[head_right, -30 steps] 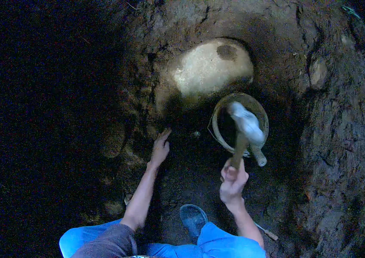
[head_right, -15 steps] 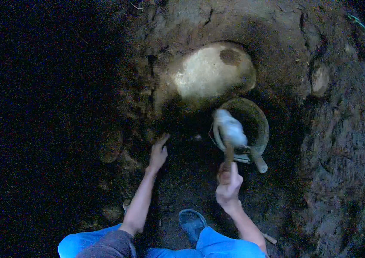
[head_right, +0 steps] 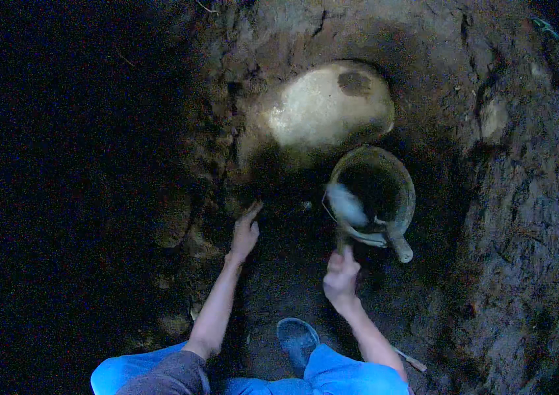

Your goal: The person uses a hammer and a chisel to chip away at a large rock embedded in a dirt bank, periodically clearing loose debris with their hands and a small hand shovel.

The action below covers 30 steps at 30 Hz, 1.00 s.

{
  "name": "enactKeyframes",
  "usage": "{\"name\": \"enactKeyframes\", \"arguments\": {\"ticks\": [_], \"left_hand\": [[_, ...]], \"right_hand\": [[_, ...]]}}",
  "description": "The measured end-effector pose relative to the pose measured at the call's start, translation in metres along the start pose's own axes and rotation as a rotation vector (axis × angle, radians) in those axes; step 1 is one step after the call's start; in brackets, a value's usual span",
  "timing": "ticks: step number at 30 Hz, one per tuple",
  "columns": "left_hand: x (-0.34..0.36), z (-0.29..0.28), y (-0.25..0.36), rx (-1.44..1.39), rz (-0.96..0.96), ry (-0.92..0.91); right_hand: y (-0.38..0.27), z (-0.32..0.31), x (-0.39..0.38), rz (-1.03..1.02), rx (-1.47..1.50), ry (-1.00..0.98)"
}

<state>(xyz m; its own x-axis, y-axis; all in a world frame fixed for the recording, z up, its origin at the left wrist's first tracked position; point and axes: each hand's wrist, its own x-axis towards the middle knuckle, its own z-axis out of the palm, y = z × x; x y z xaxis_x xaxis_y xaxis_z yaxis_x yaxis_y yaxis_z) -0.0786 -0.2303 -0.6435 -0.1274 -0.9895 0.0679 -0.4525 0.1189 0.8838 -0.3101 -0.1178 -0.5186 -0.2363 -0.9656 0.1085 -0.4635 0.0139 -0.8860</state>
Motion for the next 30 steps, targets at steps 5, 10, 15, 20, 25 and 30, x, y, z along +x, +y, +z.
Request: {"name": "enactKeyframes", "arguments": {"ticks": [5,10,15,20,25,30], "left_hand": [[0.013,-0.007,-0.011,0.052,-0.015,0.024],[0.019,0.001,0.021,-0.025,-0.019,-0.034],[0.054,0.046,0.084,-0.245,0.072,-0.154],[0.072,0.087,0.083,-0.055,-0.071,-0.211],[0.025,0.094,0.077,-0.221,0.007,0.045],[0.033,0.091,0.083,-0.125,-0.002,-0.002]], "right_hand": [[0.002,0.016,-0.041,0.179,-0.295,-0.385],[-0.037,-0.014,-0.035,0.147,-0.151,-0.114],[-0.023,-0.031,-0.039,0.178,0.173,0.168],[-0.031,-0.040,-0.041,0.276,0.444,0.230],[-0.027,-0.051,-0.055,0.389,0.626,0.252],[-0.026,-0.059,-0.058,0.404,0.660,0.242]]}}
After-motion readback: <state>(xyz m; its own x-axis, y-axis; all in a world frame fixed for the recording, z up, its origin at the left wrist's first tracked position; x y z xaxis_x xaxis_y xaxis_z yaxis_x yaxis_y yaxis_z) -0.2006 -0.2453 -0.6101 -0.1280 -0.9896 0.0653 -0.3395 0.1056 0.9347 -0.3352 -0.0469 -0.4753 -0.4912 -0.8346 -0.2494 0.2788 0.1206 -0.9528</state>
